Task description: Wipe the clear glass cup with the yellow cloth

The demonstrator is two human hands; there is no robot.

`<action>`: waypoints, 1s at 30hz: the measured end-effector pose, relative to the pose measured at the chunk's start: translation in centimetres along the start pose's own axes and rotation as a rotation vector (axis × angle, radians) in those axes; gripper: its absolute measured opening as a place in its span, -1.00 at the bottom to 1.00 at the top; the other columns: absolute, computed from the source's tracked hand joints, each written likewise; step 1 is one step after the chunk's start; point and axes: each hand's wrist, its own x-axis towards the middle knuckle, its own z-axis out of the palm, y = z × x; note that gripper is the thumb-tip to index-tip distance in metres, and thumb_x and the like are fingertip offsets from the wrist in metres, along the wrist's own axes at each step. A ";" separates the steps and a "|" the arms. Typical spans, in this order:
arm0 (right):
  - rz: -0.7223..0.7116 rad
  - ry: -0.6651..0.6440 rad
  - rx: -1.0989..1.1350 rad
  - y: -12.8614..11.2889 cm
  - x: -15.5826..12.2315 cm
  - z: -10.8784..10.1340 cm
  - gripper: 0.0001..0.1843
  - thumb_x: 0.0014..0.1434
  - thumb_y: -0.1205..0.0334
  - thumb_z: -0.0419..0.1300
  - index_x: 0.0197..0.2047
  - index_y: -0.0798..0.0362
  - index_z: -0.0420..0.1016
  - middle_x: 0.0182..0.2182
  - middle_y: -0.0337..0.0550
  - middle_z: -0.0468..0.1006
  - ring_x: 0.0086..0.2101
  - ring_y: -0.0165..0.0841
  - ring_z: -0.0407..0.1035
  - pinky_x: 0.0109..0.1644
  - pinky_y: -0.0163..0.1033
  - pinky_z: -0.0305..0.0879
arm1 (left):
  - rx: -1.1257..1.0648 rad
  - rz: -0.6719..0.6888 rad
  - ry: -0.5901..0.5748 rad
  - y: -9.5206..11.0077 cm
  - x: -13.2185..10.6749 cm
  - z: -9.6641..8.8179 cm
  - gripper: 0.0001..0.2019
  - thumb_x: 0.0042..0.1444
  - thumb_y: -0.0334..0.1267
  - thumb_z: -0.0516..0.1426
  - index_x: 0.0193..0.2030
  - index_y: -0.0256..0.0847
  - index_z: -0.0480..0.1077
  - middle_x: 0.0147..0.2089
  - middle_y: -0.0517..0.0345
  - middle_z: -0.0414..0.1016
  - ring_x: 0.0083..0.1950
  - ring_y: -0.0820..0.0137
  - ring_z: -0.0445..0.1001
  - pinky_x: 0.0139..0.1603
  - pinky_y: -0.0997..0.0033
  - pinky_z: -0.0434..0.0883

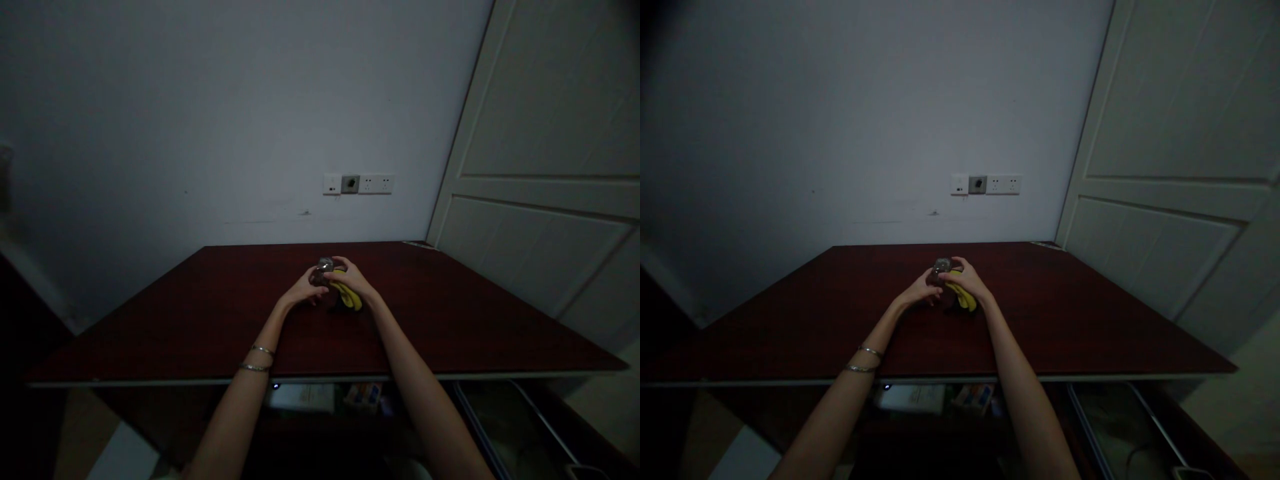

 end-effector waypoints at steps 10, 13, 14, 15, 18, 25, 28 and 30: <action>0.100 -0.002 -0.003 0.6 0.4 -0.3 -0.39 -0.20 0.07 0.32 -0.06 0.11 0.34 -0.18 -0.01 0.48 -0.26 -0.27 0.42 -0.22 -0.20 0.38 | -0.075 0.092 0.038 1.0 -0.5 0.7 -0.04 -0.30 -0.31 0.31 0.25 -0.03 -0.10 0.08 -0.10 0.25 -0.21 0.34 0.42 -0.57 0.59 0.39; 0.089 -0.005 0.004 0.6 0.3 -0.2 -0.42 -0.21 0.11 0.33 -0.09 0.11 0.36 -0.22 -0.03 0.50 -0.28 -0.27 0.43 -0.23 -0.20 0.38 | -0.071 0.088 0.037 1.1 -0.6 0.8 -0.07 -0.33 -0.32 0.32 0.23 -0.07 -0.02 0.04 -0.08 0.30 -0.23 0.36 0.42 -0.52 0.53 0.41; 0.089 -0.019 0.014 0.6 0.2 -0.2 -0.41 -0.21 0.11 0.33 -0.08 0.12 0.36 -0.24 -0.04 0.52 -0.29 -0.27 0.44 -0.24 -0.20 0.39 | -0.070 0.096 0.044 1.1 -0.5 0.8 -0.09 -0.35 -0.33 0.32 0.20 -0.10 0.03 0.03 -0.07 0.31 -0.22 0.36 0.42 -0.49 0.52 0.42; 0.091 -0.039 0.029 0.6 0.2 -0.2 -0.40 -0.21 0.11 0.33 -0.07 0.12 0.34 -0.27 -0.04 0.52 -0.31 -0.27 0.44 -0.26 -0.20 0.39 | -0.070 0.110 0.058 1.1 -0.5 0.8 -0.11 -0.37 -0.34 0.33 0.18 -0.12 0.07 0.01 -0.05 0.32 -0.20 0.36 0.41 -0.45 0.52 0.43; 0.098 -0.096 0.071 0.6 0.1 -0.1 -0.36 -0.17 0.08 0.31 -0.01 0.12 0.27 -0.33 -0.07 0.53 -0.36 -0.30 0.44 -0.31 -0.22 0.39 | -0.072 0.136 0.093 1.1 -0.4 0.9 -0.19 -0.39 -0.36 0.33 0.09 -0.18 0.14 -0.05 -0.01 0.34 -0.18 0.36 0.40 -0.43 0.54 0.42; 0.062 -0.017 -0.016 0.3 0.1 -1.1 -0.33 -0.20 0.06 0.31 -0.01 0.09 0.28 -0.40 -0.17 0.47 -0.46 -0.38 0.40 -0.43 -0.30 0.34 | -0.111 0.127 0.180 1.4 -0.4 0.9 -0.29 -0.35 -0.33 0.32 0.03 -0.21 0.19 -0.08 0.01 0.35 -0.18 0.37 0.39 -0.50 0.60 0.39; 0.019 0.096 -0.029 -0.1 0.3 -1.7 -0.34 -0.18 0.00 0.28 -0.01 0.07 0.29 -0.37 -0.19 0.44 -0.45 -0.41 0.38 -0.40 -0.30 0.32 | -0.119 0.104 0.235 1.3 -0.2 0.8 -0.26 -0.37 -0.31 0.33 0.04 -0.18 0.17 -0.07 0.01 0.34 -0.20 0.38 0.38 -0.51 0.58 0.40; -0.049 0.159 -0.023 -0.4 0.6 -1.7 -0.38 -0.14 -0.04 0.23 -0.02 0.05 0.30 -0.35 -0.19 0.42 -0.41 -0.40 0.36 -0.35 -0.29 0.31 | -0.107 0.092 0.254 0.9 0.0 0.9 -0.21 -0.41 -0.31 0.34 0.05 -0.19 0.16 -0.06 0.00 0.34 -0.21 0.39 0.38 -0.45 0.52 0.42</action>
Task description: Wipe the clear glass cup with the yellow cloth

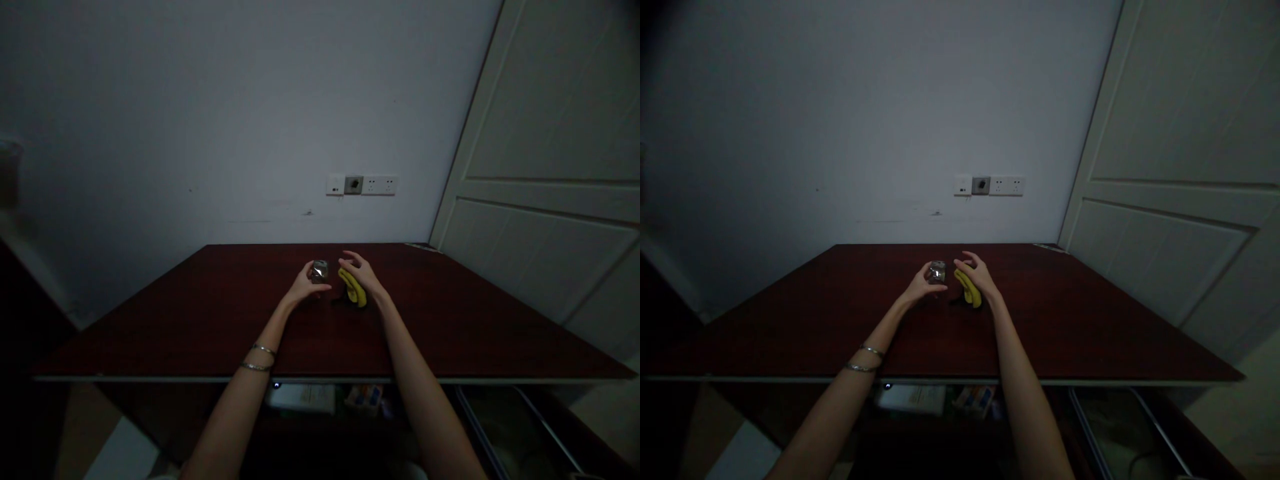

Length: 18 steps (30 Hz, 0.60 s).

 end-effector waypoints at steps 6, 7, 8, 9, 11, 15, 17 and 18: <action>-0.241 0.086 -0.058 0.1 0.0 1.7 -0.55 0.06 -0.03 0.03 -0.03 0.03 0.26 -0.33 -0.18 0.39 -0.31 -0.37 0.31 -0.22 -0.27 0.25 | 0.064 0.073 -0.071 -1.2 0.3 0.9 -0.17 -0.47 -0.32 0.36 0.05 -0.28 0.15 -0.06 -0.04 0.35 -0.07 0.31 0.37 -0.07 0.26 0.36; -0.273 0.100 -0.099 0.2 -0.1 2.0 -0.59 0.08 0.00 0.01 -0.05 0.03 0.25 -0.31 -0.17 0.39 -0.30 -0.37 0.30 -0.20 -0.26 0.24 | 0.071 0.084 -0.083 -1.2 0.3 1.0 -0.17 -0.47 -0.32 0.36 0.05 -0.28 0.15 -0.05 -0.05 0.34 -0.06 0.29 0.36 -0.04 0.24 0.34; -0.306 0.122 -0.143 0.3 -0.3 2.2 -0.63 0.10 0.02 -0.02 -0.07 0.03 0.25 -0.29 -0.16 0.38 -0.28 -0.36 0.29 -0.18 -0.26 0.23 | 0.079 0.091 -0.094 -1.2 0.3 1.1 -0.17 -0.46 -0.32 0.36 0.05 -0.29 0.15 -0.04 -0.06 0.34 -0.05 0.29 0.36 -0.03 0.23 0.33; -0.339 0.155 -0.190 0.3 -0.4 2.4 -0.66 0.12 0.04 -0.03 -0.09 0.03 0.24 -0.27 -0.14 0.36 -0.26 -0.36 0.27 -0.16 -0.25 0.22 | 0.086 0.095 -0.100 -1.2 0.2 1.1 -0.17 -0.45 -0.31 0.36 0.05 -0.28 0.15 -0.04 -0.06 0.34 -0.05 0.28 0.36 -0.02 0.22 0.33; -0.391 0.253 -0.278 0.4 -0.7 2.6 -0.71 0.12 0.07 -0.01 -0.13 0.04 0.23 -0.24 -0.12 0.32 -0.26 -0.35 0.24 -0.14 -0.23 0.20 | 0.098 0.095 -0.105 -1.2 0.1 1.2 -0.18 -0.42 -0.29 0.35 0.06 -0.28 0.14 -0.06 -0.05 0.35 -0.08 0.29 0.37 -0.04 0.21 0.34; -0.444 0.454 -0.427 0.2 -0.9 2.7 -0.75 0.06 0.03 0.08 -0.29 0.03 0.25 -0.32 -0.14 0.27 -0.31 -0.34 0.19 -0.19 -0.22 0.18 | 0.105 0.071 -0.091 -1.2 0.0 1.4 -0.17 -0.40 -0.26 0.35 0.08 -0.25 0.09 -0.08 -0.03 0.35 -0.18 0.32 0.39 -0.20 0.23 0.41; -0.467 0.461 -0.482 0.1 -1.0 2.7 -0.77 0.07 0.02 0.07 -0.42 0.02 0.25 -0.40 -0.18 0.27 -0.33 -0.34 0.18 -0.20 -0.22 0.17 | 0.102 0.069 -0.083 -1.3 0.0 1.6 -0.16 -0.40 -0.25 0.35 0.08 -0.25 0.08 -0.08 -0.04 0.35 -0.20 0.32 0.39 -0.25 0.26 0.43; -0.480 0.443 -0.496 0.1 -1.0 2.8 -0.75 0.09 0.03 0.06 -0.47 0.02 0.25 -0.44 -0.19 0.27 -0.35 -0.34 0.18 -0.20 -0.22 0.17 | 0.098 0.077 -0.073 -1.3 0.0 1.6 -0.17 -0.41 -0.26 0.35 0.07 -0.26 0.09 -0.08 -0.04 0.35 -0.18 0.32 0.39 -0.23 0.26 0.42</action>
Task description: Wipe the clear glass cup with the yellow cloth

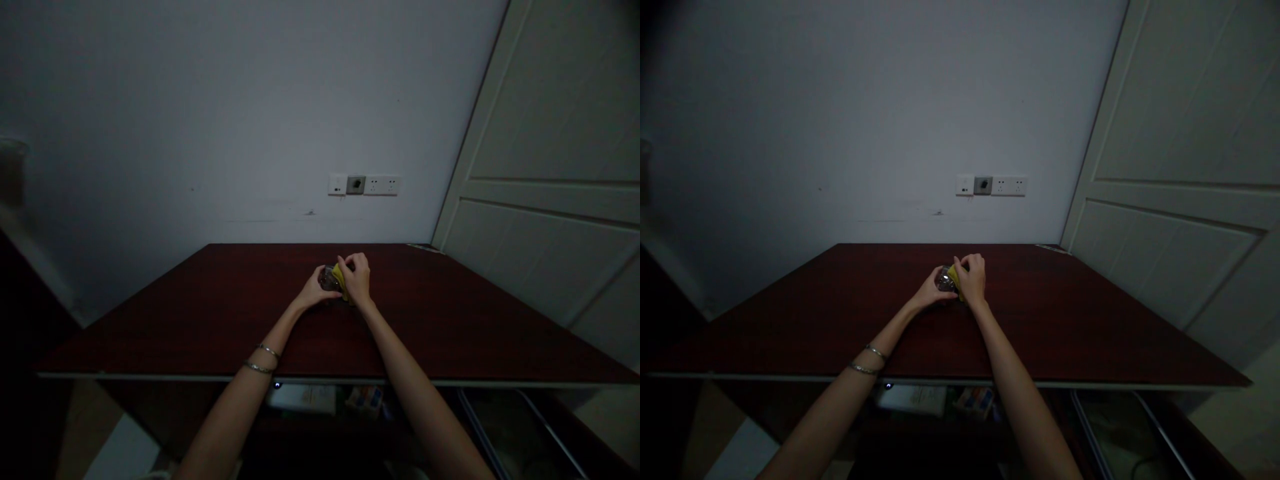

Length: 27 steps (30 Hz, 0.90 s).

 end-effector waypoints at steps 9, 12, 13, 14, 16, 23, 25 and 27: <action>-0.143 -0.223 0.252 -0.8 -0.1 -0.4 -0.77 0.06 0.13 0.14 -0.22 0.01 0.46 -0.22 -0.11 0.39 -0.17 -0.33 0.30 -0.06 -0.20 0.24 | -0.142 -0.048 0.114 0.4 0.3 -0.3 -0.28 -0.34 -0.30 0.32 0.02 -0.21 0.12 -0.11 0.04 0.36 -0.23 0.36 0.40 -0.31 0.31 0.44; -0.179 -0.312 0.312 -0.8 -0.2 -0.4 -0.66 0.04 0.16 0.16 -0.07 -0.05 0.43 -0.07 -0.10 0.37 -0.05 -0.29 0.27 0.04 -0.16 0.20 | -0.151 -0.063 0.137 0.2 0.3 -0.8 -0.28 -0.32 -0.30 0.31 0.03 -0.19 0.11 -0.13 0.05 0.37 -0.27 0.37 0.41 -0.38 0.34 0.44; -0.183 -0.336 0.327 -0.7 -0.2 -0.4 -0.65 0.05 0.17 0.14 -0.05 -0.07 0.42 -0.04 -0.11 0.36 -0.03 -0.29 0.26 0.06 -0.16 0.18 | -0.146 -0.047 0.144 0.1 0.4 -1.0 -0.29 -0.34 -0.31 0.32 0.02 -0.21 0.13 -0.13 0.05 0.37 -0.25 0.37 0.41 -0.33 0.33 0.44; -0.184 -0.359 0.340 -0.6 -0.2 -0.3 -0.65 0.07 0.18 0.13 -0.03 -0.08 0.41 -0.02 -0.12 0.36 -0.02 -0.29 0.26 0.08 -0.15 0.17 | -0.141 -0.024 0.148 -0.1 0.6 -1.1 -0.29 -0.36 -0.32 0.33 0.01 -0.23 0.14 -0.12 0.04 0.37 -0.22 0.36 0.41 -0.26 0.32 0.43; -0.178 -0.387 0.359 -0.4 -0.2 -0.1 -0.66 0.10 0.20 0.09 -0.03 -0.10 0.41 0.02 -0.14 0.35 0.00 -0.30 0.25 0.10 -0.14 0.17 | -0.124 0.027 0.152 -0.4 0.8 -1.2 -0.27 -0.41 -0.35 0.34 -0.01 -0.28 0.17 -0.08 0.00 0.37 -0.12 0.34 0.39 -0.09 0.29 0.36; -0.078 -0.337 0.350 0.4 -0.2 0.5 -0.66 0.09 0.17 0.10 -0.03 -0.05 0.42 -0.01 -0.10 0.41 -0.01 -0.30 0.29 0.12 -0.13 0.16 | -0.044 0.018 0.128 -0.3 0.9 -1.1 -0.18 -0.51 -0.38 0.36 0.02 -0.30 0.18 0.01 -0.05 0.32 0.03 0.23 0.31 0.09 0.17 0.21; -0.067 -0.338 0.349 0.4 -0.2 0.4 -0.66 0.08 0.16 0.12 -0.05 -0.05 0.43 -0.02 -0.10 0.42 -0.02 -0.30 0.30 0.11 -0.13 0.17 | -0.068 0.014 0.124 -0.3 0.9 -1.1 -0.16 -0.52 -0.41 0.36 0.03 -0.30 0.17 0.00 -0.05 0.32 0.03 0.23 0.31 0.08 0.17 0.21; -0.080 -0.362 0.356 0.1 -0.2 0.2 -0.66 0.06 0.15 0.14 -0.06 -0.06 0.44 -0.02 -0.13 0.42 0.00 -0.30 0.29 0.11 -0.14 0.17 | -0.104 0.033 0.125 -0.5 1.0 -1.2 -0.16 -0.54 -0.44 0.36 0.02 -0.29 0.16 -0.01 -0.05 0.32 0.02 0.24 0.31 0.07 0.19 0.22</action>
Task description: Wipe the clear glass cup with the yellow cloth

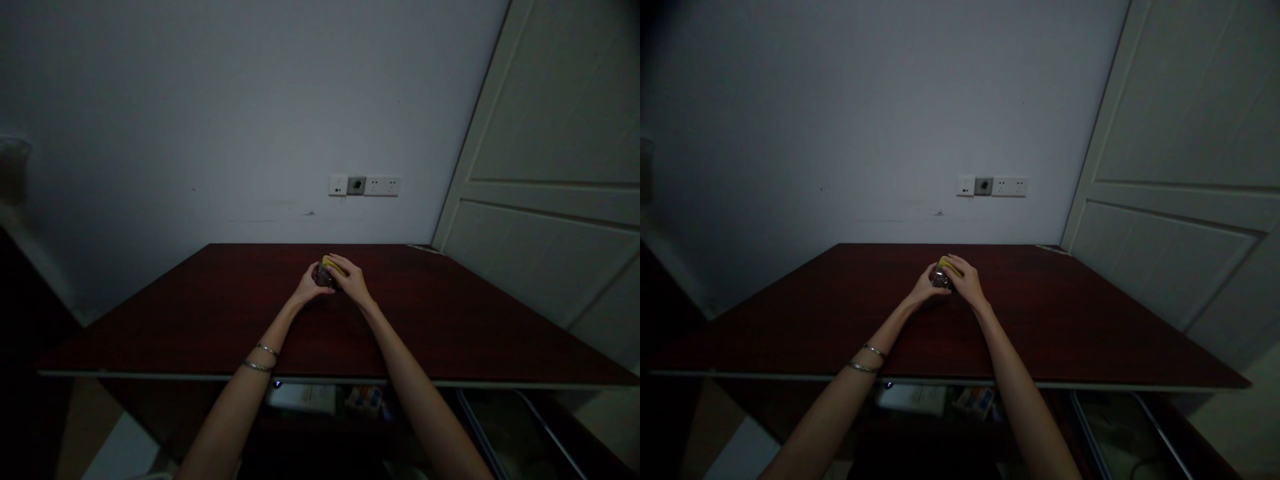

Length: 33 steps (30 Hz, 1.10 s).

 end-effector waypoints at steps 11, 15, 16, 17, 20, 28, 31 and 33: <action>0.126 0.091 0.141 -0.1 0.0 0.3 -0.70 0.02 0.12 0.17 -0.15 -0.04 0.50 -0.07 -0.17 0.47 -0.04 -0.27 0.34 0.11 -0.12 0.19 | -0.006 0.017 -0.001 0.0 -0.2 0.4 -0.15 -0.52 -0.45 0.34 0.02 -0.25 0.09 0.02 -0.03 0.28 0.00 0.26 0.32 0.04 0.20 0.25; 0.207 0.113 0.209 0.2 0.1 0.1 -0.68 -0.02 0.09 0.20 -0.17 0.00 0.51 -0.12 -0.14 0.50 -0.07 -0.25 0.36 0.08 -0.11 0.21 | -0.014 0.039 -0.009 -0.3 -0.1 0.5 -0.15 -0.51 -0.41 0.35 0.02 -0.24 0.09 0.02 -0.04 0.29 0.00 0.26 0.32 0.03 0.20 0.27; 0.182 0.099 0.205 0.1 0.1 0.0 -0.69 -0.02 0.10 0.20 -0.18 -0.01 0.51 -0.11 -0.15 0.50 -0.06 -0.25 0.36 0.08 -0.12 0.21 | -0.010 0.043 -0.002 -0.4 -0.1 0.5 -0.15 -0.51 -0.40 0.35 0.01 -0.24 0.09 0.01 -0.04 0.29 0.01 0.26 0.32 0.03 0.20 0.26; 0.147 0.083 0.188 0.0 0.0 -0.1 -0.70 -0.02 0.11 0.20 -0.18 -0.02 0.52 -0.10 -0.15 0.49 -0.06 -0.26 0.35 0.09 -0.13 0.21 | -0.004 0.046 0.008 -0.6 0.0 0.5 -0.15 -0.52 -0.40 0.35 0.01 -0.25 0.09 0.01 -0.04 0.29 0.01 0.25 0.32 0.04 0.20 0.26; 0.047 0.045 0.097 -0.6 -0.2 -0.3 -0.75 -0.02 0.16 0.21 -0.20 -0.08 0.52 -0.09 -0.17 0.49 -0.06 -0.28 0.35 0.07 -0.13 0.22 | 0.000 0.036 0.048 -0.9 0.2 0.4 -0.16 -0.51 -0.39 0.36 0.01 -0.27 0.09 0.01 -0.07 0.29 0.02 0.25 0.31 0.04 0.20 0.26; 0.224 0.118 0.229 0.1 0.1 0.1 -0.66 -0.05 0.07 0.21 -0.18 0.00 0.52 -0.12 -0.13 0.50 -0.07 -0.22 0.36 0.07 -0.07 0.23 | 0.011 0.040 0.011 -0.1 -0.2 0.7 -0.17 -0.49 -0.38 0.35 0.03 -0.30 0.12 0.02 -0.08 0.30 0.01 0.26 0.32 0.06 0.22 0.24; 0.311 0.151 0.284 0.6 0.2 0.1 -0.60 -0.07 0.01 0.22 -0.18 0.05 0.52 -0.15 -0.10 0.52 -0.08 -0.19 0.37 0.06 -0.04 0.23 | 0.032 0.045 -0.031 0.2 -0.3 0.8 -0.15 -0.50 -0.37 0.36 0.03 -0.29 0.13 0.03 -0.07 0.30 0.02 0.26 0.33 0.06 0.22 0.25; 0.268 0.139 0.279 0.5 0.2 0.0 -0.62 -0.07 0.02 0.22 -0.19 0.03 0.52 -0.13 -0.11 0.51 -0.05 -0.19 0.35 0.09 -0.04 0.20 | 0.046 0.049 -0.025 0.2 -0.3 0.7 -0.16 -0.49 -0.37 0.36 0.04 -0.28 0.13 0.03 -0.07 0.30 0.02 0.26 0.33 0.06 0.22 0.25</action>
